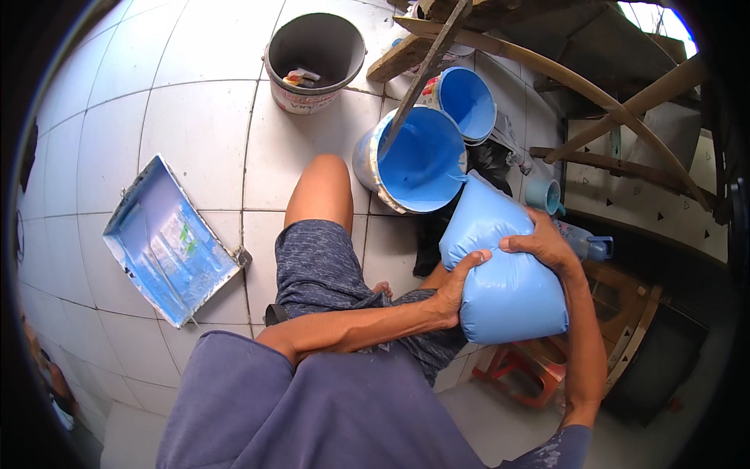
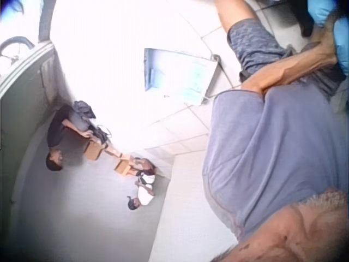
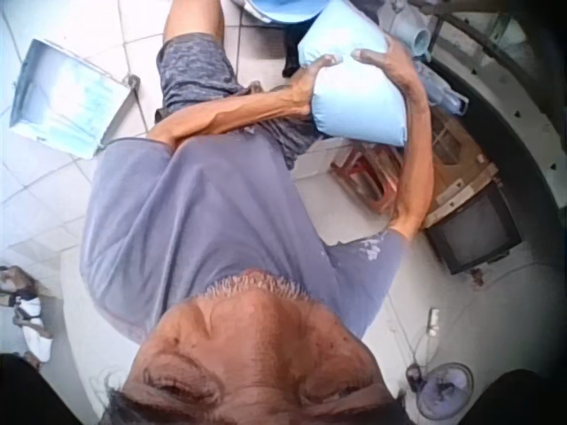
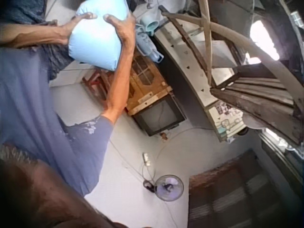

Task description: The person ties a plastic bag containing blue paint and then uses a wooden stirrer to mix blue paint in a bucket.

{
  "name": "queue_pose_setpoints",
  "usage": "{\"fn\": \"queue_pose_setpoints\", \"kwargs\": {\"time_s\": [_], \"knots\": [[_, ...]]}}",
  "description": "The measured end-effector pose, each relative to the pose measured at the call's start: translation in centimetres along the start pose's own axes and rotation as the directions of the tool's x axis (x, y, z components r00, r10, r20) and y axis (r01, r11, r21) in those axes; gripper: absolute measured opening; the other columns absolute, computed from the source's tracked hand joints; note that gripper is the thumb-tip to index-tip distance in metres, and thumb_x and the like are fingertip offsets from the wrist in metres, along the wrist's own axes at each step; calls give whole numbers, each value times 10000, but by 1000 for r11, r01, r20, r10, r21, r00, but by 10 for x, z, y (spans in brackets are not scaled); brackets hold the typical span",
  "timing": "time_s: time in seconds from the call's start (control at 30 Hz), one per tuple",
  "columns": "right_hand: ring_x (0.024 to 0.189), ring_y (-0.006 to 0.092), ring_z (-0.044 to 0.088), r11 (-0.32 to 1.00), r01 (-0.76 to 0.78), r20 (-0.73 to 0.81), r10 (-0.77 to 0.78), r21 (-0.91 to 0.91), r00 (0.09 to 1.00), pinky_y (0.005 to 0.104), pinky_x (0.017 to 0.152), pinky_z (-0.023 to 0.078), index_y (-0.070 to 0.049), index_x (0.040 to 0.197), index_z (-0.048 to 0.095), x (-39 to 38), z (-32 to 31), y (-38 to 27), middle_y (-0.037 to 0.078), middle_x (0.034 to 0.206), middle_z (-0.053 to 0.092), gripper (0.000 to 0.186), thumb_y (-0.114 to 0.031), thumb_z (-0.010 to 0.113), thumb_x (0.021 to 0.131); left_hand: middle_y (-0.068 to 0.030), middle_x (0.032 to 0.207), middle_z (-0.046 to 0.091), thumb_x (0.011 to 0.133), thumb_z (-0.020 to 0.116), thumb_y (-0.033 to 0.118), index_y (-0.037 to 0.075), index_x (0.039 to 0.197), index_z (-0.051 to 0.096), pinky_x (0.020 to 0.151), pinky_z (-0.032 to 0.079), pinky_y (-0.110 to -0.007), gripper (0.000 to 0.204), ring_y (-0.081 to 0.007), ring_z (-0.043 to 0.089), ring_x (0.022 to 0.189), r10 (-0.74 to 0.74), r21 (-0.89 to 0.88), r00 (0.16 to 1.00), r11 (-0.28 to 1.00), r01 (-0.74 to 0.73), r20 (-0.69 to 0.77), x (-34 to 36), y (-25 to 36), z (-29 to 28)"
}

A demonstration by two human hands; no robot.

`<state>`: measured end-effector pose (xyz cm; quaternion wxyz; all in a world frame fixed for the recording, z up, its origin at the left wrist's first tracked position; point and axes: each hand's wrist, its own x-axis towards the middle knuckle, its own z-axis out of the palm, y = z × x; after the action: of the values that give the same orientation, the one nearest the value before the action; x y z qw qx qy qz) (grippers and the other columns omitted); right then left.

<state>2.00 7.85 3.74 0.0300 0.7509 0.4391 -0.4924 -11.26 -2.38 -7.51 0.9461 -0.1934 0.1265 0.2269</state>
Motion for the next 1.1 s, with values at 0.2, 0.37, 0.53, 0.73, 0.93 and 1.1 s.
{"fn": "queue_pose_setpoints", "kwargs": {"time_s": [0.2,0.37,0.53,0.73,0.93,1.1], "knots": [[781,206,627,981,9,75,6,-193,997,305,745,498,69,1060,587,12,-11,-8,150,906,645,637,-264,793,557,-187,1282,452,714,654,596,64,1386,285,972,432,-439,933,-296,486,1168,-1,-54,998,999,4,63,6,-5,7],[792,229,634,983,76,53,-68,-166,996,317,749,497,71,1059,580,28,-2,6,169,902,645,665,-292,806,551,-192,1269,468,712,655,590,59,1372,316,964,440,-450,913,-305,508,1142,47,-65,999,997,-45,27,15,-3,-10],[818,244,641,986,74,33,-69,-151,997,335,754,503,71,1080,570,39,3,9,197,920,636,742,-366,813,532,-205,1263,471,718,644,595,56,1375,310,961,443,-466,913,-328,512,1139,93,-34,995,995,-92,25,23,11,-23],[906,338,634,971,-11,-102,-14,-238,995,385,811,500,83,1222,488,50,8,30,286,1070,585,1002,-536,791,495,-211,1268,459,714,639,609,60,1390,278,960,443,-489,943,-346,502,1148,103,-46,995,994,-102,18,16,28,-17],[1142,387,511,984,56,39,-50,-169,998,427,976,399,72,1357,329,42,-1,58,315,1256,467,1159,-566,781,502,-207,1260,457,712,644,596,57,1384,286,942,457,-484,933,-339,503,1145,176,-86,984,981,-176,-8,26,15,-29],[1193,364,466,1000,12,119,-8,-27,993,416,1015,363,58,1378,294,30,-5,84,283,1288,444,1173,-512,810,492,-219,1302,420,730,626,587,46,1404,233,973,432,-511,950,-359,466,1191,149,-42,988,988,-147,47,32,15,-40]]}}
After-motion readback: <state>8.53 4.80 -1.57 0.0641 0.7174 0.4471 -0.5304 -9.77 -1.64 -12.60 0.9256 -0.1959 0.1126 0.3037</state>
